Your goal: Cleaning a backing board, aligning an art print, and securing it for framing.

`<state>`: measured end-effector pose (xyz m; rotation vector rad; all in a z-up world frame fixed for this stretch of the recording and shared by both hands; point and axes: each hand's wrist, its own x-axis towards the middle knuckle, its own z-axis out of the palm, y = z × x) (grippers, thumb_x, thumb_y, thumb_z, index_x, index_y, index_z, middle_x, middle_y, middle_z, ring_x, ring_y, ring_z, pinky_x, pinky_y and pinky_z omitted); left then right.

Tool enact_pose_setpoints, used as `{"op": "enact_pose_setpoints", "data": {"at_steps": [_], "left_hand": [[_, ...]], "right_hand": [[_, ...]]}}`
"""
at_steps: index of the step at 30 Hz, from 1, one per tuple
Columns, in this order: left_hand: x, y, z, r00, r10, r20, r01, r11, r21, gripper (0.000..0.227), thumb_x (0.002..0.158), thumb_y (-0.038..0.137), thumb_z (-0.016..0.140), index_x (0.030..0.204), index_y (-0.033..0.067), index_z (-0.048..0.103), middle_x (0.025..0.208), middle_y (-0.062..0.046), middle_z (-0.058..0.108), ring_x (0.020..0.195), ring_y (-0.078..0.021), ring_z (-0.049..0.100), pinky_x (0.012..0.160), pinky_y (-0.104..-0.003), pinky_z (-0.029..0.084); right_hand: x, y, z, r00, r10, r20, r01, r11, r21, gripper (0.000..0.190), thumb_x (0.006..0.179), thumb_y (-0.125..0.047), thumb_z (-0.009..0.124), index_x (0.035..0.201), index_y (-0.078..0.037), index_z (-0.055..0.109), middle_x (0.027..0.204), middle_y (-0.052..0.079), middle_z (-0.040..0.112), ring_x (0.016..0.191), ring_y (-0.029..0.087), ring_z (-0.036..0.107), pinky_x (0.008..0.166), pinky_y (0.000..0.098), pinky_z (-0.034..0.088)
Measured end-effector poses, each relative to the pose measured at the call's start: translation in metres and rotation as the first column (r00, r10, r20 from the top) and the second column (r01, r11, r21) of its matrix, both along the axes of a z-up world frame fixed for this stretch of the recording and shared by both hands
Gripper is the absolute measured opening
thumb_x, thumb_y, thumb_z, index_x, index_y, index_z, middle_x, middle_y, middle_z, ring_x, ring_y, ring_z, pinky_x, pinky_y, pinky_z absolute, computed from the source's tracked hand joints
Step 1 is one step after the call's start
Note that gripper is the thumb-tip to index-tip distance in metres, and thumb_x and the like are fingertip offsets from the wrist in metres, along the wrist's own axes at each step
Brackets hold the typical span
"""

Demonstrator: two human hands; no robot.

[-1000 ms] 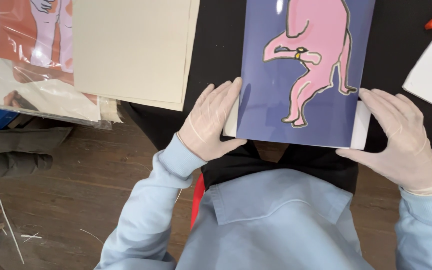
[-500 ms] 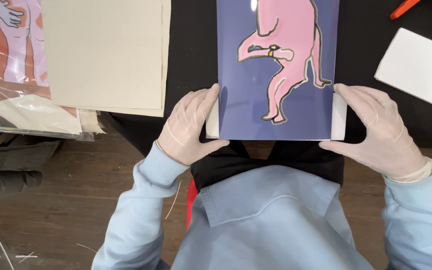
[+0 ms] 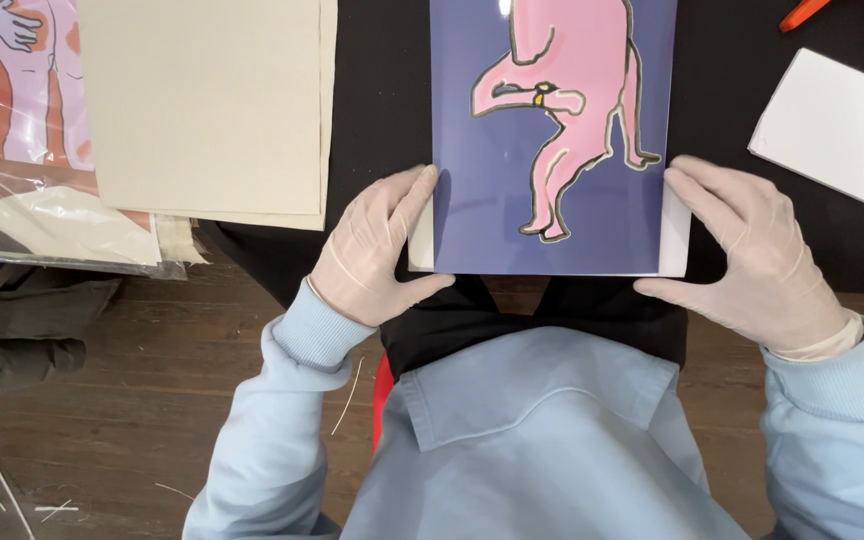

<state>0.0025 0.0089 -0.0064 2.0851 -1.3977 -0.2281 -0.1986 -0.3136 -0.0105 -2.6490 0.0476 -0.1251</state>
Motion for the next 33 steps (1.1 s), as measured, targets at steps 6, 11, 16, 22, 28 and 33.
{"op": "enact_pose_setpoints", "data": {"at_steps": [6, 11, 16, 22, 28, 33], "left_hand": [[-0.002, -0.006, 0.016, 1.0, -0.01, 0.0, 0.01, 1.0, 0.011, 0.095, 0.068, 0.024, 0.094, 0.149, 0.0081, 0.047, 0.152, -0.023, 0.043, 0.139, -0.0422, 0.048, 0.113, -0.049, 0.043], [-0.002, -0.01, 0.004, 0.98, -0.161, 0.114, 0.157, 0.987, 0.041, 0.074, 0.075, 0.027, 0.089, 0.14, 0.0097, 0.057, 0.149, -0.016, 0.05, 0.14, -0.0396, 0.048, 0.116, -0.053, 0.042], [-0.002, -0.009, -0.004, 0.984, -0.151, 0.093, 0.145, 0.987, 0.063, 0.068, 0.078, 0.027, 0.087, 0.137, 0.0093, 0.06, 0.148, -0.016, 0.052, 0.138, -0.0382, 0.049, 0.116, -0.051, 0.042], [-0.004, -0.008, -0.004, 0.989, -0.136, 0.049, 0.133, 0.989, 0.061, 0.066, 0.077, 0.023, 0.087, 0.135, 0.0076, 0.061, 0.149, -0.016, 0.051, 0.139, -0.0376, 0.05, 0.116, -0.048, 0.044], [-0.007, -0.008, -0.009, 0.992, -0.123, 0.034, 0.121, 0.991, 0.06, 0.067, 0.078, 0.021, 0.087, 0.137, 0.0076, 0.059, 0.151, -0.016, 0.05, 0.142, -0.0373, 0.048, 0.115, -0.046, 0.047], [-0.008, -0.008, -0.01, 0.991, -0.131, 0.02, 0.13, 0.99, 0.046, 0.067, 0.08, 0.023, 0.087, 0.138, 0.0086, 0.057, 0.151, -0.016, 0.048, 0.142, -0.0375, 0.048, 0.115, -0.045, 0.047]], "right_hand": [[0.0, 0.003, 0.008, 0.996, 0.045, 0.081, -0.04, 0.997, -0.063, 0.081, 0.059, -0.028, 0.094, 0.132, -0.008, 0.065, 0.142, 0.016, 0.056, 0.136, 0.036, 0.05, 0.114, 0.0485, 0.045], [0.006, 0.004, 0.008, 0.967, 0.214, 0.137, -0.212, 0.977, -0.028, 0.051, 0.069, -0.021, 0.09, 0.117, -0.014, 0.073, 0.136, 0.008, 0.062, 0.133, 0.033, 0.054, 0.108, 0.0454, 0.047], [0.005, 0.005, 0.003, 0.969, 0.224, 0.1, -0.223, 0.975, -0.024, 0.043, 0.072, -0.019, 0.087, 0.113, -0.015, 0.074, 0.132, 0.005, 0.066, 0.132, 0.03, 0.056, 0.109, 0.0451, 0.048], [0.007, 0.006, 0.004, 0.966, 0.235, 0.105, -0.235, 0.972, -0.012, 0.04, 0.074, -0.016, 0.085, 0.112, -0.013, 0.075, 0.131, 0.007, 0.067, 0.131, 0.03, 0.057, 0.11, 0.0452, 0.049], [0.002, 0.0, -0.009, 0.966, 0.231, 0.117, -0.233, 0.972, 0.003, 0.041, 0.074, -0.016, 0.086, 0.113, -0.014, 0.075, 0.132, 0.009, 0.067, 0.128, 0.032, 0.061, 0.11, 0.0455, 0.052], [-0.002, -0.001, -0.014, 0.973, 0.207, 0.1, -0.195, 0.973, -0.12, 0.042, 0.072, -0.015, 0.088, 0.112, -0.015, 0.076, 0.131, 0.008, 0.068, 0.125, 0.032, 0.064, 0.103, 0.0466, 0.055]]}}
